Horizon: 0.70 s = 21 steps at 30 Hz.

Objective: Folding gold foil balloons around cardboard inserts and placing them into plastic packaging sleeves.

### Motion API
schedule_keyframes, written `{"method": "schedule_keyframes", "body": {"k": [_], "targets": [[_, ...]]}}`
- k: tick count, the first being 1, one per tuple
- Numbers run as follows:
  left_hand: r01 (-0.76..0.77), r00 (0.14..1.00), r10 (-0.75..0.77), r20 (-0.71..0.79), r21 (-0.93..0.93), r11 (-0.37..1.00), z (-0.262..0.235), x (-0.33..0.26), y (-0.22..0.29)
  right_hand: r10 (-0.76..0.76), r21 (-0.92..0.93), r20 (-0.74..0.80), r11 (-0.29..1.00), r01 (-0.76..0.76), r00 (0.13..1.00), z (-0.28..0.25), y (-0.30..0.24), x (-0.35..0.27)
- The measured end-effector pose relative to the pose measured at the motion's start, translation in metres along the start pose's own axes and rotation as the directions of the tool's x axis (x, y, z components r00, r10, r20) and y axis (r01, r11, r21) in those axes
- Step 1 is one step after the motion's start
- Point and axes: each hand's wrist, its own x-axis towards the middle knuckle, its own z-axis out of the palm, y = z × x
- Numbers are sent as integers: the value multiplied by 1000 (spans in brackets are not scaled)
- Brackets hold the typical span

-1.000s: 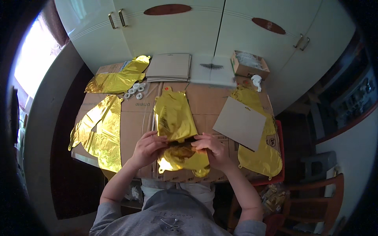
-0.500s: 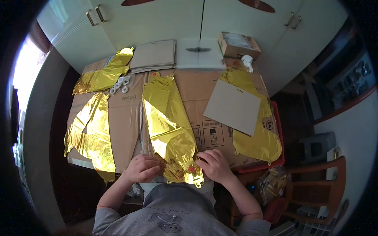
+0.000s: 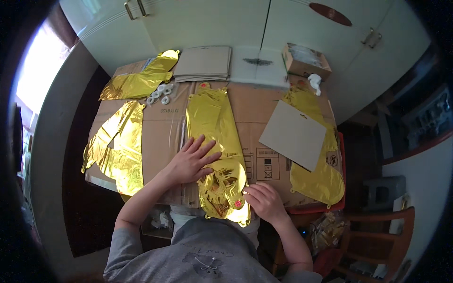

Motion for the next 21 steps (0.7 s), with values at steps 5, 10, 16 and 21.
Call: {"method": "schedule_keyframes", "body": {"k": [5, 10, 16, 21], "targets": [[-25, 999, 25, 30, 17, 1000, 1, -2, -3, 1, 25, -3, 1000, -1, 1000, 3, 2, -2], [0, 1000, 2, -14, 135, 991, 1, -3, -4, -32, 44, 32, 999, 31, 999, 1, 7, 0], [-26, 999, 24, 23, 85, 996, -1, -2, -5, -72, 31, 48, 997, 70, 996, -1, 13, 5], [-38, 999, 38, 5, 103, 994, 1, -3, -7, -119, -14, 39, 993, 120, 992, -2, 13, 10]]}}
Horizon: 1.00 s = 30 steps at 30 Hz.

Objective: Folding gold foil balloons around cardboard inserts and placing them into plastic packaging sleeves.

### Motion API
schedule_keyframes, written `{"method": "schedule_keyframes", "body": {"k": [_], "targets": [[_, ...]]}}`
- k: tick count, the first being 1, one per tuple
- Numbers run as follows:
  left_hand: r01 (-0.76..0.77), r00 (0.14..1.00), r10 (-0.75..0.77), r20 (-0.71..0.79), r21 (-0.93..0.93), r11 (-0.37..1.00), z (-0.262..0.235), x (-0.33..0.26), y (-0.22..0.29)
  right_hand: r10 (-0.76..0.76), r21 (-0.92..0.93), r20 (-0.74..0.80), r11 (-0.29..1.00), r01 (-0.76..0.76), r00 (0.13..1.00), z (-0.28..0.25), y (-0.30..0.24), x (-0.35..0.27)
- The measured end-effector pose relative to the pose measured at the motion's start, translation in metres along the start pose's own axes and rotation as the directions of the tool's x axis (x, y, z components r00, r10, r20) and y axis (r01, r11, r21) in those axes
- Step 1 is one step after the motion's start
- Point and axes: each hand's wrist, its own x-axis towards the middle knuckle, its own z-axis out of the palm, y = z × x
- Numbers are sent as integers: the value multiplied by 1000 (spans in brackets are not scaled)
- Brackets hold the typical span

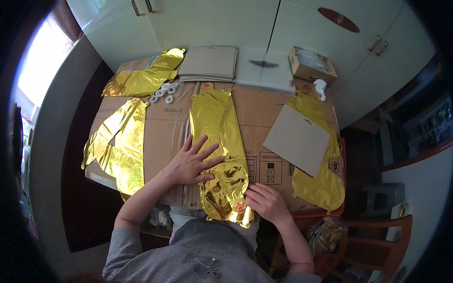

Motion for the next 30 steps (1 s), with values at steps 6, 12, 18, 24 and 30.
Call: {"method": "schedule_keyframes", "body": {"k": [6, 12, 18, 24, 30], "targets": [[-11, 1000, 11, 0, 16, 1000, -2, 0, 0, -22, 34, 12, 999, 22, 1000, 2, 5, -2], [-11, 1000, 11, -2, 8, 1000, -3, 0, 0, -38, 37, 33, 999, 37, 999, -2, 13, 1], [-8, 1000, 8, 2, 2, 1000, -4, 0, 1, -25, 54, 40, 998, 23, 999, -2, 15, 0], [-8, 1000, 8, 7, 3, 1000, -5, 0, 1, -12, 29, 56, 1000, 10, 998, -3, 14, -1], [-11, 1000, 11, 0, -5, 1000, -3, 0, 0, 36, 11, 58, 999, -37, 998, -13, 11, 0]]}}
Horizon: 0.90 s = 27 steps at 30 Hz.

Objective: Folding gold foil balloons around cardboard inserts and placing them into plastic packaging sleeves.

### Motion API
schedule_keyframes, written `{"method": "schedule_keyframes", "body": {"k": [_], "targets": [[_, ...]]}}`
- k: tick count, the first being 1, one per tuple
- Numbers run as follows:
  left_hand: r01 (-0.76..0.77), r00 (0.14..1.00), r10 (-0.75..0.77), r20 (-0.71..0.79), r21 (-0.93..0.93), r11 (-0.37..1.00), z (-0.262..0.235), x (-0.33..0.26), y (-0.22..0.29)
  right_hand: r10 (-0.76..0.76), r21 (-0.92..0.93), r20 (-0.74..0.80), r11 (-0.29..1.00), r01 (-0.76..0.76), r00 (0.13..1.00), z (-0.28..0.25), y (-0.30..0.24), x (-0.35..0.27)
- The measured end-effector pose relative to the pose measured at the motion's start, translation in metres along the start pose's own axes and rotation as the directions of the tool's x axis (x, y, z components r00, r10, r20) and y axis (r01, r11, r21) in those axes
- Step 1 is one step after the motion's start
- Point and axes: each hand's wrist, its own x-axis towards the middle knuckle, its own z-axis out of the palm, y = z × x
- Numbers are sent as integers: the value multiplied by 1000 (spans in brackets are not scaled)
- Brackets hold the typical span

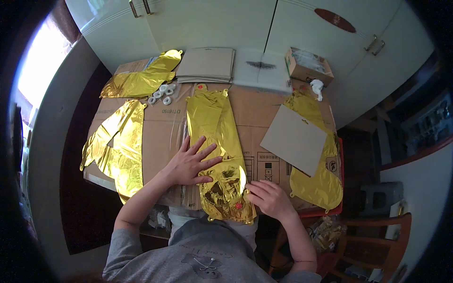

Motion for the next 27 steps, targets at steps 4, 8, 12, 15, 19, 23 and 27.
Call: {"method": "schedule_keyframes", "body": {"k": [4, 8, 12, 15, 19, 23, 27], "targets": [[5, 1000, -5, 3, 2, 1000, 0, 0, 1, 96, 16, -65, 995, -95, 993, -5, 7, -8], [9, 1000, -9, 5, 6, 1000, -2, 0, 1, 99, -4, -59, 995, -99, 993, -10, 12, 1], [5, 1000, -5, 20, -6, 1000, -2, 0, 1, 77, -21, 11, 997, -76, 997, 2, 4, 7], [3, 1000, -3, 21, -19, 1000, -3, 1, 2, 112, 7, 10, 994, -112, 994, 14, 3, 1], [16, 1000, -16, 13, 20, 1000, -3, -1, 2, 101, -31, -20, 994, -102, 995, 2, 11, 4], [19, 1000, -19, 23, 9, 1000, -4, -4, 2, 278, -308, -9, 913, -268, 960, -29, 48, 8], [5, 1000, -5, 13, -2, 1000, -4, -1, 2, 411, -341, 33, 862, -376, 911, -37, 93, -4]]}}
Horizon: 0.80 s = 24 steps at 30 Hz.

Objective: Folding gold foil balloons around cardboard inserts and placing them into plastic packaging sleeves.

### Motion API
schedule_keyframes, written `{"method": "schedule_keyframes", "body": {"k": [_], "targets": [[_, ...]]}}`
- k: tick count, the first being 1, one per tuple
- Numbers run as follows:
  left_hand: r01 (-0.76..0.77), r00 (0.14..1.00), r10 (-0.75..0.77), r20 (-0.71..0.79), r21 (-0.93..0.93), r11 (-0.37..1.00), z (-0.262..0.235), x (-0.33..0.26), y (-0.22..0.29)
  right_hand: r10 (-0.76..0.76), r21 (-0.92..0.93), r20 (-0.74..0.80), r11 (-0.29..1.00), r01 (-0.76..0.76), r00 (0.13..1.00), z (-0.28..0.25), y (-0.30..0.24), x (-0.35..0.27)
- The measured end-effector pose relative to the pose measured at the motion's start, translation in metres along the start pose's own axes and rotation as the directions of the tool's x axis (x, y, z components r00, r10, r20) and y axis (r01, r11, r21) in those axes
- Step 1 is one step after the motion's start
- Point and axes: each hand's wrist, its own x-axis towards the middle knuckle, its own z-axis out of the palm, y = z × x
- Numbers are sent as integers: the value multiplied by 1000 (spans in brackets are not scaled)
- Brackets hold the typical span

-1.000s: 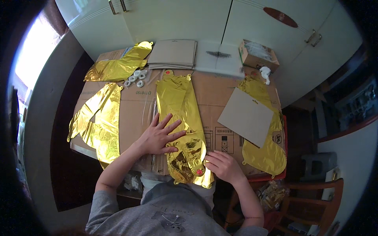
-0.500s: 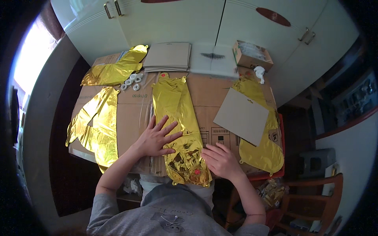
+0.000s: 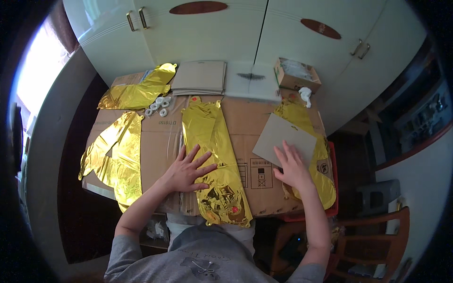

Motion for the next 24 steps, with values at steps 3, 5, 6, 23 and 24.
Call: {"method": "schedule_keyframes", "body": {"k": [3, 5, 6, 23, 24], "targets": [[11, 999, -13, -45, -49, 999, 2, 0, -3, -108, -83, 52, 990, 112, 993, 12, 10, 6], [31, 997, -37, -70, -78, 996, 1, -2, -5, -199, -195, 71, 958, 209, 977, 13, 7, 10], [44, 995, -51, -81, -85, 995, 2, -4, -7, -246, -248, 81, 934, 258, 966, 12, 3, 12], [-33, 943, -225, -245, -742, 670, -85, 16, -8, -535, -165, -523, 827, 537, 663, -132, -110, 110], [73, 905, -395, -158, -858, 509, -81, 15, 0, -520, -176, -555, 836, 520, 649, -126, -109, 118]]}}
